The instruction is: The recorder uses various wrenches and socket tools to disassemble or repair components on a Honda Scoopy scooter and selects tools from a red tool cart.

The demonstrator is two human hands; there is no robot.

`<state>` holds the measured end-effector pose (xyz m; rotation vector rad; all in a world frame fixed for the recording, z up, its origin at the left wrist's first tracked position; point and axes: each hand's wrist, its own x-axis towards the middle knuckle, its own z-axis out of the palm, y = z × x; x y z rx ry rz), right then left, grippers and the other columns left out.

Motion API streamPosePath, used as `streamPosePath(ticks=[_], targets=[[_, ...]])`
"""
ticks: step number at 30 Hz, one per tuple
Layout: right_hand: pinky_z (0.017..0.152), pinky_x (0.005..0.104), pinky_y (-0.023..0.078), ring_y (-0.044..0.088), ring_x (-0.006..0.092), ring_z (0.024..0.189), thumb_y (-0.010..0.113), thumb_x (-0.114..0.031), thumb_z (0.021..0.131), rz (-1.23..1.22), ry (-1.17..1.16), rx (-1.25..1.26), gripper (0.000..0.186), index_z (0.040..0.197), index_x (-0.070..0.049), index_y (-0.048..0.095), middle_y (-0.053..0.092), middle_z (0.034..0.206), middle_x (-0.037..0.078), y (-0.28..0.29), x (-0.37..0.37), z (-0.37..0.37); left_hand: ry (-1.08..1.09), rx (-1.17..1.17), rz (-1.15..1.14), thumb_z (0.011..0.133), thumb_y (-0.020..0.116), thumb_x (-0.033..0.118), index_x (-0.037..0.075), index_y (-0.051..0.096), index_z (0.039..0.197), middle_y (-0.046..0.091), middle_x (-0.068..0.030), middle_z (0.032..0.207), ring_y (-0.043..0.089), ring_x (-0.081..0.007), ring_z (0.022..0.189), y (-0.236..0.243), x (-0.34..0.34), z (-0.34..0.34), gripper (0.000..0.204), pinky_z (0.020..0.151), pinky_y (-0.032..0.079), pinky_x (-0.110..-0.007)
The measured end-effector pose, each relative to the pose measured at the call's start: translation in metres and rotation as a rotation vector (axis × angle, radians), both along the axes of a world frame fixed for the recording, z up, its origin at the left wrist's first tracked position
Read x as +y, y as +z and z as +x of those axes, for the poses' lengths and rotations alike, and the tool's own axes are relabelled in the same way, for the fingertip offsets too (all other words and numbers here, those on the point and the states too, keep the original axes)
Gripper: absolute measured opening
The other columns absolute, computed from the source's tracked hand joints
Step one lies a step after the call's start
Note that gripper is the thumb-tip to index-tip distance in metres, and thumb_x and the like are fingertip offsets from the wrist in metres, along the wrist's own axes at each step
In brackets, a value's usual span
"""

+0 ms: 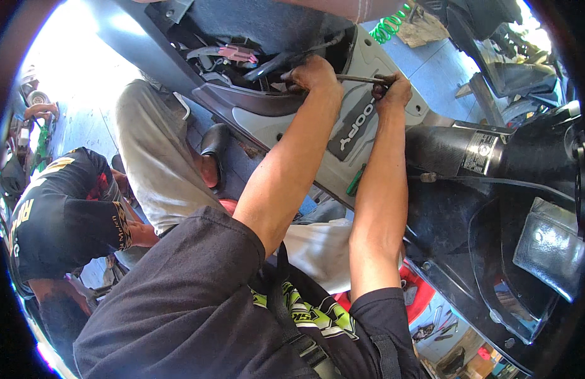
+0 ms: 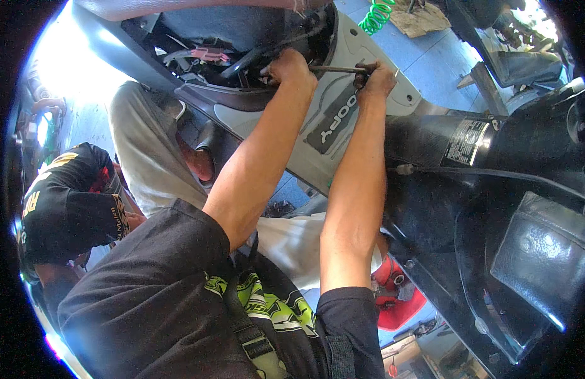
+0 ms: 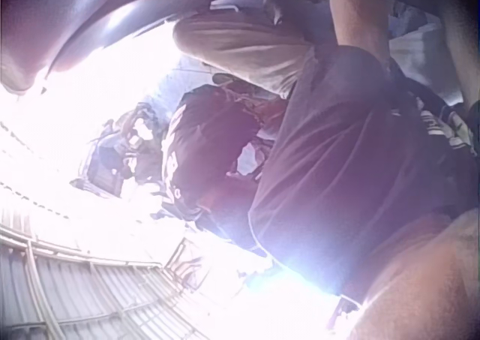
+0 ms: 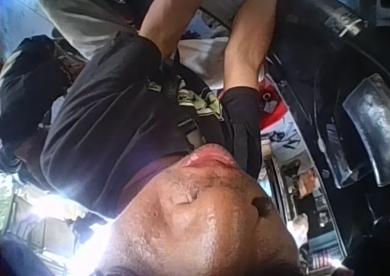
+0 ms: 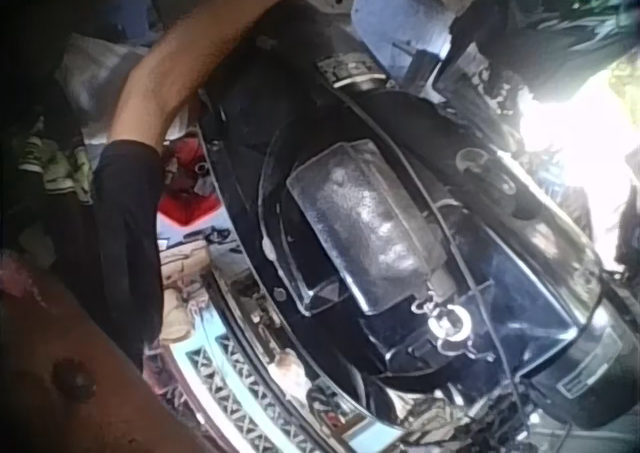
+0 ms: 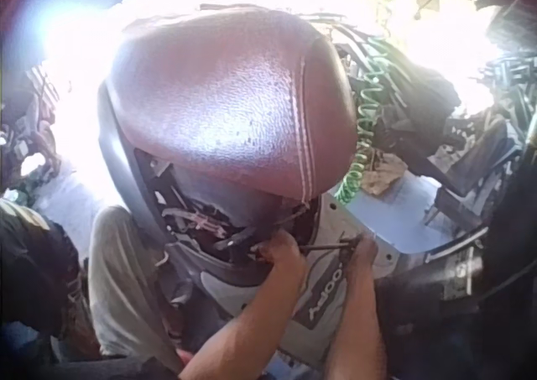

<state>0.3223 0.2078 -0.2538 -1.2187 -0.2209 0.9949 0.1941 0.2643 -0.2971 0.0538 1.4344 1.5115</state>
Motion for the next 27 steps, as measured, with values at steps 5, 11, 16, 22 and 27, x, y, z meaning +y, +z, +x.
streamPosePath(ticks=[5,11,16,22,27], targets=[[0.034,0.0298,0.031,0.044,0.0209,0.038,0.048,-0.009,0.070,0.035,0.048,0.085,0.014,0.065,0.004,0.052,0.053,0.059,0.016,-0.010,0.005,-0.004,0.016,0.007,-0.015,0.081,0.053,0.011,-0.005,0.014,0.136,0.027,-0.0250,0.138,0.029,-0.0319,0.129,0.013,-0.004,-0.004,0.069,0.110,0.021,-0.042],[0.035,0.0299,0.033,0.046,0.0193,0.041,0.049,-0.010,0.072,0.010,0.061,0.022,0.015,0.065,0.003,0.054,0.055,0.059,0.014,-0.003,0.005,-0.010,-0.017,-0.039,-0.185,0.086,0.045,0.020,0.006,0.015,0.139,0.032,-0.0165,0.141,0.041,-0.0309,0.122,0.031,-0.008,-0.005,0.063,0.104,0.033,-0.044],[0.048,0.0304,0.042,0.050,0.0217,0.047,0.049,-0.015,0.077,0.248,0.110,-0.668,0.017,0.070,0.000,0.051,0.060,0.067,0.015,0.041,0.018,-0.026,-0.002,0.048,-0.140,0.085,0.049,0.023,0.003,0.014,0.138,0.033,-0.0192,0.138,0.041,-0.0335,0.122,0.003,0.003,-0.001,0.067,0.100,0.038,-0.045],[0.049,0.0354,0.048,0.055,0.0233,0.050,0.052,-0.020,0.083,0.399,-0.079,0.178,0.021,0.074,-0.001,0.052,0.054,0.062,0.012,0.062,0.020,-0.051,-0.038,-0.039,-0.040,0.081,0.061,0.027,-0.011,0.016,0.131,0.031,-0.0315,0.134,0.035,-0.0397,0.126,0.000,0.000,-0.011,0.077,0.100,0.038,-0.046],[0.047,0.0387,0.048,0.056,0.0247,0.051,0.049,-0.022,0.086,0.451,-0.124,0.080,0.025,0.073,-0.002,0.052,0.050,0.058,0.010,0.053,0.029,-0.048,-0.252,0.414,-0.039,0.081,0.060,0.025,-0.016,0.033,0.122,0.044,-0.0297,0.128,0.048,-0.0379,0.114,0.057,-0.046,0.023,0.064,0.095,0.041,-0.046]])
